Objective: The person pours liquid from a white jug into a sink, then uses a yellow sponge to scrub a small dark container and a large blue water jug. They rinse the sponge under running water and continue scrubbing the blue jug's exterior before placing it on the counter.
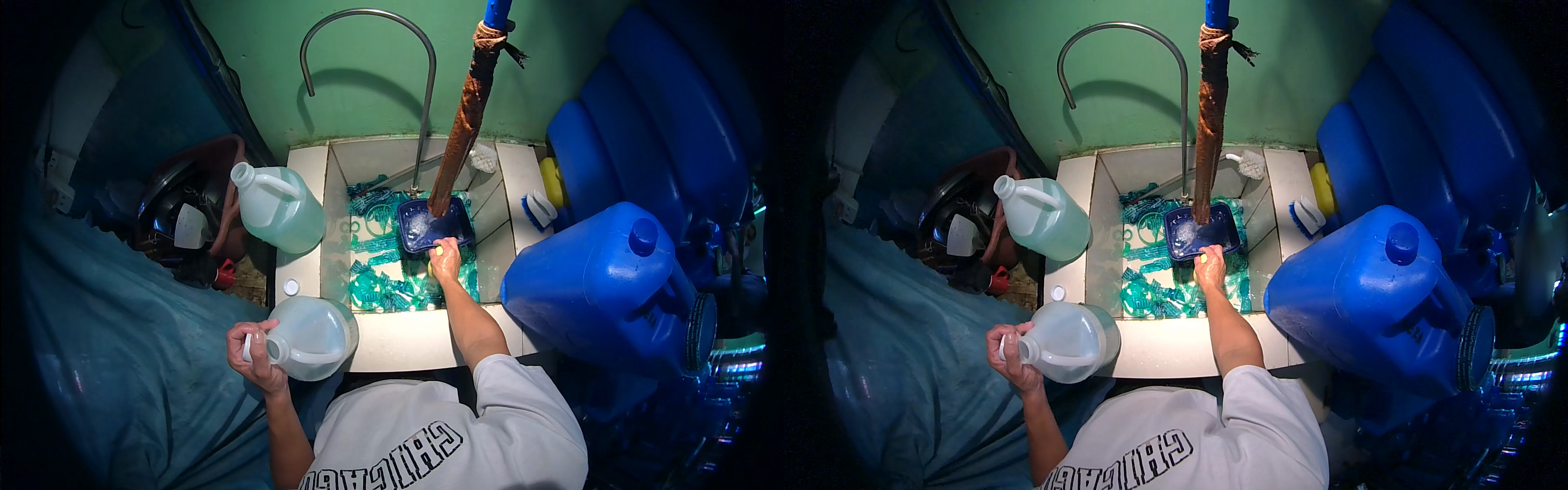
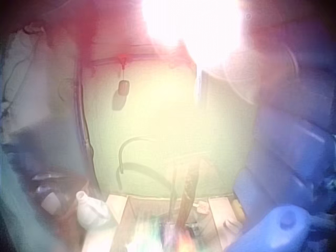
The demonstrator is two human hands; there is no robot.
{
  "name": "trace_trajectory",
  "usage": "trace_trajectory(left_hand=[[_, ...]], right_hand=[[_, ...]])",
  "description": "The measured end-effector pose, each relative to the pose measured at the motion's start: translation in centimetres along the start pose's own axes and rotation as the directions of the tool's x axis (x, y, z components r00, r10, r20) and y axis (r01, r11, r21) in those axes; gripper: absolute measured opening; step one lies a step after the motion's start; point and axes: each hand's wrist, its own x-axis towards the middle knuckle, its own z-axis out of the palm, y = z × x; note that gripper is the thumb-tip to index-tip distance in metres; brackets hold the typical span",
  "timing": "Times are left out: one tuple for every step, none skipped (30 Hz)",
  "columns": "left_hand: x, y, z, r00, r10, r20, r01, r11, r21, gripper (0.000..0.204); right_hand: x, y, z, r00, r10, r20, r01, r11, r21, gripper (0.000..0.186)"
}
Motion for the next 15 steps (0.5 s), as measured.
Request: trace_trajectory(left_hand=[[-0.02,0.04,0.09,1.0,-0.003,-0.011,0.003,1.0,-0.004,0.013],[-0.03,0.09,0.18,1.0,-0.011,-0.026,0.011,1.0,-0.005,0.013],[-0.04,0.15,0.28,1.0,-0.007,-0.025,0.006,1.0,-0.012,0.013],[-0.04,0.22,0.35,1.0,-0.008,-0.027,0.007,1.0,-0.016,0.013],[-0.05,0.29,0.41,0.999,-0.013,-0.034,0.012,1.0,-0.019,0.013],[-0.05,0.35,0.45,0.999,-0.015,-0.028,0.014,1.0,-0.016,0.013],[-0.04,0.4,0.46,0.999,-0.019,-0.028,0.019,1.0,-0.013,0.013],[-0.03,0.43,0.48,0.999,-0.018,-0.031,0.017,1.0,-0.012,0.013],[-0.01,0.45,0.49,0.999,-0.021,-0.026,0.021,1.0,-0.011,0.013],[0.01,0.45,0.5,1.0,-0.019,-0.024,0.019,1.0,-0.012,0.013],[0.03,0.45,0.51,1.0,-0.017,-0.022,0.016,1.0,-0.013,0.014],[0.05,0.46,0.52,1.0,-0.017,-0.021,0.017,1.0,-0.011,0.013],[0.05,0.47,0.53,1.0,-0.018,-0.021,0.018,1.0,-0.01,0.013],[0.05,0.48,0.54,1.0,-0.015,-0.02,0.015,1.0,-0.01,0.013],[0.05,0.49,0.55,1.0,-0.019,-0.023,0.019,1.0,-0.01,0.013]], right_hand=[[0.03,0.0,0.0,1.0,0.005,0.005,-0.005,1.0,0.014,0.024],[0.04,-0.01,0.02,1.0,0.013,0.012,-0.013,1.0,-0.008,0.024],[0.05,-0.04,0.02,1.0,0.0,0.001,0.0,1.0,0.022,0.024],[0.04,-0.07,0.01,1.0,-0.009,-0.009,0.009,1.0,0.016,0.024],[0.01,-0.11,0.02,1.0,-0.006,-0.005,0.006,1.0,-0.001,0.024],[-0.02,-0.15,0.0,1.0,-0.022,-0.021,0.022,1.0,0.014,0.025],[-0.07,-0.18,0.01,0.999,-0.026,-0.024,0.027,0.999,0.019,0.025],[-0.09,-0.2,0.0,0.999,-0.026,-0.025,0.027,0.999,0.024,0.025],[-0.12,-0.2,0.02,0.999,-0.03,-0.025,0.031,0.999,0.024,0.025],[-0.12,-0.19,0.03,0.999,-0.028,-0.023,0.029,0.999,0.023,0.025],[-0.11,-0.15,0.05,1.0,-0.021,-0.023,0.021,1.0,0.021,0.025],[-0.1,-0.1,0.09,0.999,-0.029,-0.023,0.03,0.999,0.021,0.025],[-0.06,-0.03,0.12,0.999,-0.033,-0.026,0.034,0.999,0.02,0.025],[-0.03,0.04,0.17,1.0,-0.023,-0.017,0.024,1.0,0.014,0.025],[0.01,0.13,0.22,0.999,-0.035,-0.02,0.036,0.999,0.019,0.025]])
